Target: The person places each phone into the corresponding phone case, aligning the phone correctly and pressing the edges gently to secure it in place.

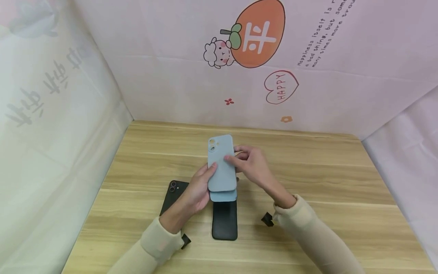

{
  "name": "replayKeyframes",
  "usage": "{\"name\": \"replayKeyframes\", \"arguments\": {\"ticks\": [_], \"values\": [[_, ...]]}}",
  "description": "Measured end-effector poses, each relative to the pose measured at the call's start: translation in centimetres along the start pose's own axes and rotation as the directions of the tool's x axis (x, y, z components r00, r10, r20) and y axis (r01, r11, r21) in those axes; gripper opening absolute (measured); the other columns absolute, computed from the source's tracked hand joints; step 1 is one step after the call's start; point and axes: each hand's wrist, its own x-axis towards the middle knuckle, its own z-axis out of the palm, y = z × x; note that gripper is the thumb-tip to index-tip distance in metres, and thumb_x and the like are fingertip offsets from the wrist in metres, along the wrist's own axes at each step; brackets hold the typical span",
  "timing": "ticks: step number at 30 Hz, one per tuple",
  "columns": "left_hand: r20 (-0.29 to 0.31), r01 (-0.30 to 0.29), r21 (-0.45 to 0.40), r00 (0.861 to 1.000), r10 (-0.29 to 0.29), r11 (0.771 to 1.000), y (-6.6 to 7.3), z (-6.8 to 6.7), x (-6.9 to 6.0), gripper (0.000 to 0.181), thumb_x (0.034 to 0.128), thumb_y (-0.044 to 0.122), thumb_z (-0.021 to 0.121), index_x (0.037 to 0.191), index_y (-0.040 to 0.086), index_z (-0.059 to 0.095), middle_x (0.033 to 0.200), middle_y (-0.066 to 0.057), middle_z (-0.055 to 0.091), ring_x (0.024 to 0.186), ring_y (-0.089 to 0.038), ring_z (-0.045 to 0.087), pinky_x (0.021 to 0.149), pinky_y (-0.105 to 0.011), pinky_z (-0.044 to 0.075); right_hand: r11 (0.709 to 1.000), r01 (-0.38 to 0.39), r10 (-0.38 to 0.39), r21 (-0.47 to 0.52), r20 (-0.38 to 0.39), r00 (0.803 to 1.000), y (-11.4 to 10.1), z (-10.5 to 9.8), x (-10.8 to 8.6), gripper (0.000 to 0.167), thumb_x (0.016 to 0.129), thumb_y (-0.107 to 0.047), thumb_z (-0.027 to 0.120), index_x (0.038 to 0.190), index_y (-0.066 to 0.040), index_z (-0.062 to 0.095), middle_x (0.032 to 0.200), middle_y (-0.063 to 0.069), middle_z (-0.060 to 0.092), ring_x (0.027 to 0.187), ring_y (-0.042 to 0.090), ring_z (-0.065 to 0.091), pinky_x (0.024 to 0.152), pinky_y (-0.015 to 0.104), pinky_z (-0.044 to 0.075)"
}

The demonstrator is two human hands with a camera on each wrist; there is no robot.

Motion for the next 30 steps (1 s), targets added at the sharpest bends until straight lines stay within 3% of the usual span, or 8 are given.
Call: {"name": "replayKeyframes", "arguments": {"ticks": [8,13,18,22,26,30], "values": [[-0.004,-0.020,0.010,1.000,0.020,1.000,0.0,0.1,-0.1,0.052,0.1174,0.024,0.029,0.165,0.005,0.021,0.163,-0.020,0.036,0.153,-0.034,0.033,0.128,-0.053,0.026,0.984,0.132,-0.145,-0.122,-0.110,0.983,0.1,-1.8,0.4,0.019,0.099,-0.013,0.076,0.110,0.003,0.076,0.092,0.018,0.078,0.079,0.034,0.077,0.066,0.034,0.065],[-0.008,0.011,0.037,1.000,-0.011,0.999,0.1,0.2,-0.4,0.052,0.1173,0.024,0.030,0.166,0.006,0.021,0.160,-0.021,0.039,0.150,-0.035,0.038,0.126,-0.054,0.030,0.976,0.157,-0.176,-0.150,-0.129,0.976,0.0,-2.9,0.9,0.019,0.101,-0.012,0.074,0.112,0.004,0.076,0.099,0.017,0.077,0.088,0.034,0.075,0.072,0.035,0.066],[0.026,0.053,0.117,0.998,-0.057,0.992,0.0,0.3,-0.8,0.054,0.1173,0.026,0.032,0.166,0.006,0.022,0.158,-0.023,0.043,0.147,-0.037,0.044,0.124,-0.056,0.034,0.983,0.123,-0.134,-0.136,-0.079,0.988,-0.1,-3.4,1.5,0.029,0.103,-0.025,0.072,0.120,-0.001,0.075,0.112,0.014,0.076,0.098,0.029,0.075,0.078,0.036,0.065],[0.064,0.077,0.172,0.994,-0.089,0.982,-0.2,0.4,-1.1,0.055,0.1173,0.028,0.033,0.168,0.010,0.021,0.156,-0.022,0.048,0.142,-0.036,0.051,0.123,-0.056,0.036,0.991,0.047,-0.045,-0.124,0.019,0.999,-0.2,-3.5,2.0,0.036,0.104,-0.040,0.069,0.122,-0.010,0.076,0.120,0.008,0.074,0.101,0.025,0.071,0.085,0.041,0.065],[0.090,0.086,0.193,0.990,-0.105,0.977,-0.1,0.5,-1.4,0.054,0.1175,0.030,0.032,0.168,0.015,0.021,0.151,-0.020,0.054,0.133,-0.037,0.061,0.119,-0.054,0.042,0.997,-0.055,0.061,-0.056,0.129,0.990,-0.4,-3.3,2.4,0.040,0.108,-0.041,0.061,0.126,-0.008,0.076,0.129,0.009,0.070,0.105,0.026,0.066,0.088,0.043,0.062],[0.092,0.087,0.203,0.990,-0.108,0.975,-0.2,0.5,-1.5,0.054,0.1174,0.029,0.033,0.168,0.015,0.022,0.149,-0.019,0.056,0.131,-0.036,0.063,0.117,-0.052,0.045,0.993,-0.113,0.106,0.027,0.185,0.977,-0.3,-2.9,2.6,0.041,0.112,-0.036,0.055,0.126,-0.002,0.074,0.128,0.013,0.067,0.104,0.025,0.066,0.086,0.039,0.062]]}}
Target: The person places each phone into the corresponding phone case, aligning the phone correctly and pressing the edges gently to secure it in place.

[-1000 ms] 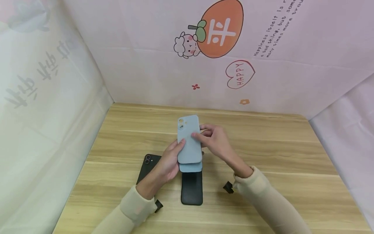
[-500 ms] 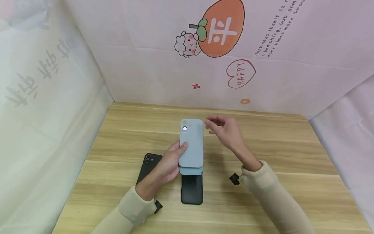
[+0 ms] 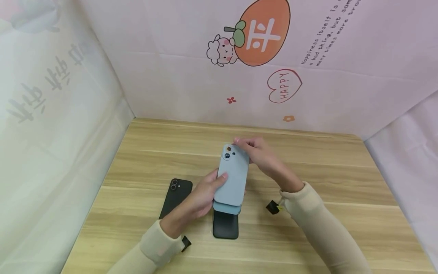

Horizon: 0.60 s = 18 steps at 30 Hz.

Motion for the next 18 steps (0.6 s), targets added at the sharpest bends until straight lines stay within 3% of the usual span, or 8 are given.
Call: {"name": "replayKeyframes", "arguments": {"ticks": [7,18], "values": [[0.010,0.002,-0.002,1.000,-0.002,1.000,-0.04,0.04,-0.03,0.052,0.1172,0.028,0.033,0.167,0.014,0.025,0.146,-0.021,0.058,0.130,-0.037,0.063,0.114,-0.050,0.049,1.000,-0.002,0.002,0.002,-0.003,1.000,0.20,0.24,-0.01,0.035,0.111,-0.030,0.058,0.105,-0.002,0.078,0.113,0.011,0.070,0.093,0.024,0.065,0.080,0.036,0.061],[0.023,-0.001,-0.001,1.000,0.001,1.000,0.23,0.15,-0.16,0.054,0.1171,0.026,0.035,0.167,0.010,0.024,0.150,-0.023,0.055,0.133,-0.037,0.062,0.118,-0.051,0.045,1.000,0.005,-0.005,-0.014,-0.002,1.000,0.56,0.17,-0.28,0.035,0.110,-0.031,0.058,0.116,-0.004,0.079,0.116,0.012,0.074,0.094,0.025,0.069,0.080,0.036,0.062]]}}
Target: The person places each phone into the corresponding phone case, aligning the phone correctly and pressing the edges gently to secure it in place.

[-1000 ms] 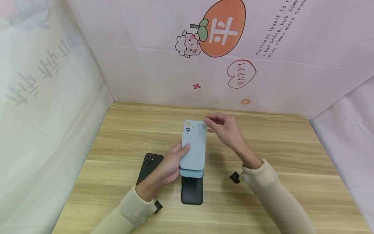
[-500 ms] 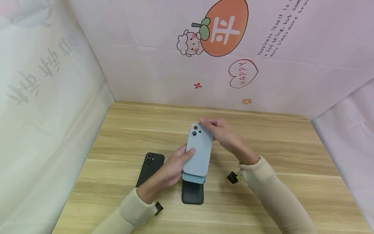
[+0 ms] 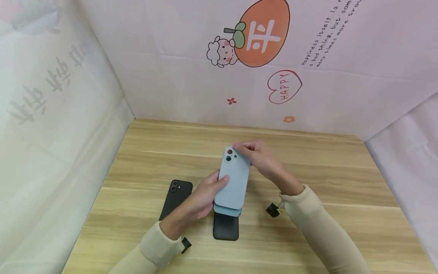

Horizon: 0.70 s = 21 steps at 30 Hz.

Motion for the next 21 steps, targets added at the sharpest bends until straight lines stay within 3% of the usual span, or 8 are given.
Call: {"name": "replayKeyframes", "arguments": {"ticks": [8,15,21], "values": [[0.011,0.012,-0.031,1.000,-0.012,0.999,0.00,0.09,0.03,0.053,0.1169,0.024,0.035,0.167,0.011,0.025,0.151,-0.021,0.054,0.135,-0.037,0.060,0.119,-0.052,0.043,1.000,-0.014,0.014,-0.004,-0.002,1.000,0.26,0.00,-0.27,0.033,0.110,-0.032,0.060,0.112,-0.006,0.080,0.116,0.011,0.074,0.096,0.025,0.067,0.081,0.036,0.060],[0.037,0.010,-0.042,0.999,-0.008,0.999,-0.05,0.09,0.13,0.054,0.1162,0.020,0.036,0.168,0.010,0.021,0.157,-0.024,0.048,0.138,-0.040,0.056,0.119,-0.053,0.042,1.000,-0.021,0.021,-0.005,-0.007,1.000,0.44,0.11,-0.63,0.031,0.110,-0.028,0.059,0.120,-0.006,0.079,0.125,0.011,0.073,0.098,0.024,0.066,0.080,0.035,0.059],[0.041,0.016,-0.055,0.999,-0.014,0.998,-0.07,0.14,0.17,0.055,0.1158,0.019,0.037,0.168,0.010,0.020,0.157,-0.024,0.048,0.138,-0.040,0.057,0.119,-0.053,0.042,1.000,-0.022,0.022,0.000,-0.005,1.000,0.59,0.19,-0.76,0.031,0.110,-0.028,0.058,0.119,-0.006,0.079,0.123,0.011,0.073,0.098,0.025,0.065,0.081,0.035,0.058]]}}
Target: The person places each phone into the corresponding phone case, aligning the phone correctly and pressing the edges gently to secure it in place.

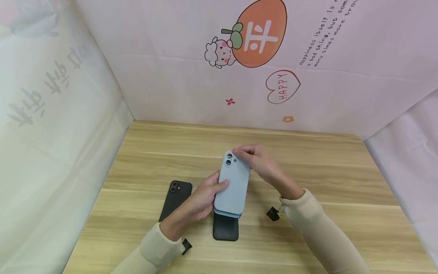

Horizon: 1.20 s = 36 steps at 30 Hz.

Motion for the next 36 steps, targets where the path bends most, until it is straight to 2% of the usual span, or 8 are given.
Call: {"name": "replayKeyframes", "arguments": {"ticks": [6,12,18,27,36], "values": [[-0.009,0.008,0.010,1.000,-0.008,1.000,-0.1,0.0,0.0,0.054,0.1159,0.022,0.038,0.168,0.013,0.023,0.153,-0.024,0.052,0.135,-0.039,0.060,0.113,-0.051,0.049,0.999,0.017,-0.017,-0.029,-0.004,1.000,0.4,0.3,-0.2,0.030,0.109,-0.030,0.061,0.107,-0.009,0.082,0.114,0.007,0.075,0.095,0.024,0.064,0.078,0.035,0.057],[-0.019,0.011,0.012,1.000,-0.011,1.000,-0.3,-0.1,0.0,0.053,0.1164,0.023,0.036,0.168,0.015,0.024,0.152,-0.022,0.054,0.133,-0.039,0.062,0.110,-0.051,0.051,0.997,0.070,-0.070,-0.021,-0.004,0.998,0.8,0.8,-0.2,0.031,0.109,-0.026,0.061,0.100,-0.005,0.082,0.107,0.008,0.076,0.091,0.022,0.065,0.074,0.030,0.056],[-0.019,0.012,0.011,1.000,-0.012,1.000,-0.5,-0.2,0.1,0.052,0.1167,0.020,0.034,0.168,0.014,0.024,0.150,-0.020,0.056,0.131,-0.039,0.063,0.110,-0.051,0.052,0.995,0.092,-0.092,-0.031,-0.009,0.996,1.1,0.8,-0.2,0.029,0.109,-0.022,0.061,0.106,-0.002,0.082,0.112,0.011,0.077,0.092,0.021,0.067,0.075,0.029,0.058],[-0.025,0.020,0.034,1.000,-0.019,0.999,-0.3,-0.1,-0.1,0.052,0.1165,0.017,0.035,0.167,0.015,0.025,0.150,-0.020,0.056,0.132,-0.038,0.062,0.110,-0.053,0.051,0.992,0.094,-0.091,-0.078,0.040,0.995,0.3,0.3,-0.3,0.029,0.109,-0.022,0.061,0.115,0.000,0.079,0.114,0.013,0.076,0.093,0.021,0.066,0.079,0.031,0.057],[-0.035,0.029,0.114,0.999,-0.025,0.993,-0.6,-0.3,-0.1,0.050,0.1149,0.012,0.041,0.164,0.006,0.031,0.151,-0.020,0.054,0.135,-0.034,0.058,0.111,-0.053,0.050,0.990,0.091,-0.084,-0.110,0.065,0.994,0.0,0.4,-0.1,0.027,0.107,-0.025,0.065,0.113,-0.003,0.081,0.106,0.010,0.076,0.087,0.021,0.067,0.075,0.030,0.058]]}}
